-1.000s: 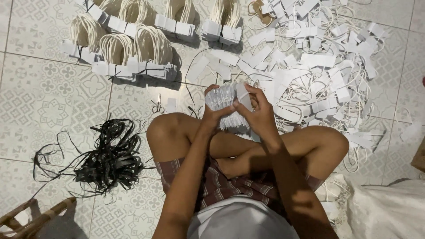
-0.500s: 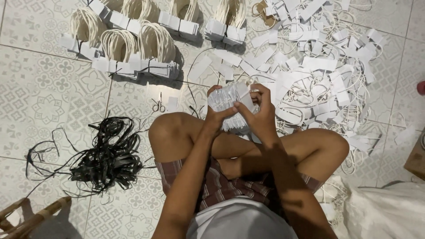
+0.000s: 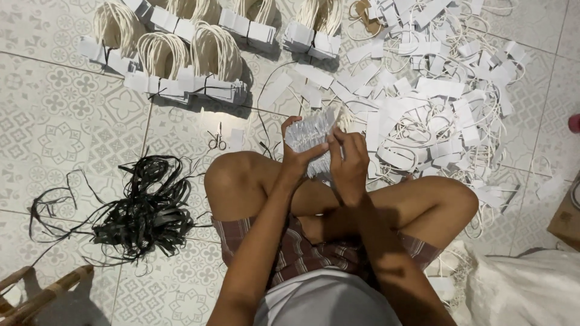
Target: The person sits on a tiled floor and repeatedly picks up white paper tags and bundles of white cable. They wrap the tags around the cable bundles and place the finished bundles into a growing stack. A pair of scissors and a pile of black cable remain unused nearby.
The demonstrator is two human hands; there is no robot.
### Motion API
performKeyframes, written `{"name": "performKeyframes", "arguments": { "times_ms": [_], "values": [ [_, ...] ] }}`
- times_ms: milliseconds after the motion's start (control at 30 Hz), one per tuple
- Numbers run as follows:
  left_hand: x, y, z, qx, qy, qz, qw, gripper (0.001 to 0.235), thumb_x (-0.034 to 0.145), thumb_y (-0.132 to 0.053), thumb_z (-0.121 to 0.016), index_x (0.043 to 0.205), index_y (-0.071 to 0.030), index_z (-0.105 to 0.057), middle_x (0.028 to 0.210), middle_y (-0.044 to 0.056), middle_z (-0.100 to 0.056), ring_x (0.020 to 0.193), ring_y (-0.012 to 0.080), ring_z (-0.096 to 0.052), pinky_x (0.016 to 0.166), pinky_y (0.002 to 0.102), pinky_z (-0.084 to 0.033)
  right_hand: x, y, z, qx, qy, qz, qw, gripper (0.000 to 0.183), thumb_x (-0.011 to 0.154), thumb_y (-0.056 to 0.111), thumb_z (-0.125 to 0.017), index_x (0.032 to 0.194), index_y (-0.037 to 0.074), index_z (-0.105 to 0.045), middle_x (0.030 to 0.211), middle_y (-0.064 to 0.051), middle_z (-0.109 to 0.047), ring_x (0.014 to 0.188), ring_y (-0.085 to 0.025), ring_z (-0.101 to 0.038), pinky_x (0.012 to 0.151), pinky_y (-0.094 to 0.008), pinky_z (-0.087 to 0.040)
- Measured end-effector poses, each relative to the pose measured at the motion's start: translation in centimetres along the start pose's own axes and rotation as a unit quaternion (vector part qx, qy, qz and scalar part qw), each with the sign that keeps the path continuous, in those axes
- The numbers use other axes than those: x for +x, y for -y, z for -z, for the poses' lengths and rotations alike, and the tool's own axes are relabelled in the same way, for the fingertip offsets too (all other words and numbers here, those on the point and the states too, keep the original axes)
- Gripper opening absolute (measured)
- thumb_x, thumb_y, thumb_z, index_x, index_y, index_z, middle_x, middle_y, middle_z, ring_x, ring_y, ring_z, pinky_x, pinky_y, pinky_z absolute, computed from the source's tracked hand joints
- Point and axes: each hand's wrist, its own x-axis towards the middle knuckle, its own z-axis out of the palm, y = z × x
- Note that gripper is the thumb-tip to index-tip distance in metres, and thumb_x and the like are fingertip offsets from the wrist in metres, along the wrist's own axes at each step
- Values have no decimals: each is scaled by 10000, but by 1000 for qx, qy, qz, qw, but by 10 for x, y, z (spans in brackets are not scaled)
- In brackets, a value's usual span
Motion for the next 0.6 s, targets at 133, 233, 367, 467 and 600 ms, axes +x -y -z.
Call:
{"name": "performKeyframes", "arguments": {
  "times_ms": [133, 233, 367, 467, 600],
  "values": [
    [-1, 3, 14, 40, -16, -13, 999, 879, 657, -102, -977, 1329, -121, -410, 1138, 82, -507, 1107, 189, -535, 1001, 386, -464, -2, -1, 2, 28, 22, -30, 999, 116, 1043, 45, -642, 1005, -41, -710, 868, -156, -638, 828, -363, -680, 764, -431, -529],
    [2, 10, 22, 68, -15, -5, 998, 888, 673, -120, -976, 1339, -101, -388, 1162, 97, -482, 1143, 204, -499, 1039, 417, -428, -10, -15, 0, 12, 43, -17, 999, 131, 1055, 79, -631, 995, 14, -728, 844, -120, -647, 834, -344, -690, 762, -408, -532],
    [0, 8, 19, 90, -13, 2, 996, 903, 672, -158, -982, 1346, -95, -384, 1231, 124, -465, 1230, 234, -461, 1104, 450, -378, 3, -3, 16, 55, 66, -50, 995, 147, 1053, 91, -639, 970, 17, -735, 873, -133, -692, 870, -339, -718, 778, -414, -542],
    [0, 6, 17, 100, -6, 18, 995, 905, 665, -143, -976, 1351, -111, -386, 1207, 116, -473, 1196, 239, -480, 1074, 439, -397, 11, -5, 28, 98, 90, -104, 986, 189, 1033, 118, -679, 1164, -17, -681, 929, -188, -711, 916, -358, -726, 818, -437, -558],
    [-1, 0, 11, 131, 16, 39, 991, 893, 675, -121, -970, 1360, -146, -398, 1148, 116, -528, 1138, 230, -542, 1014, 416, -458, 12, -10, 35, 53, 168, -191, 966, 564, 981, 272, -739, 1431, -20, -565, 1127, -258, -661, 1048, -420, -682, 899, -481, -561]
  ]
}}
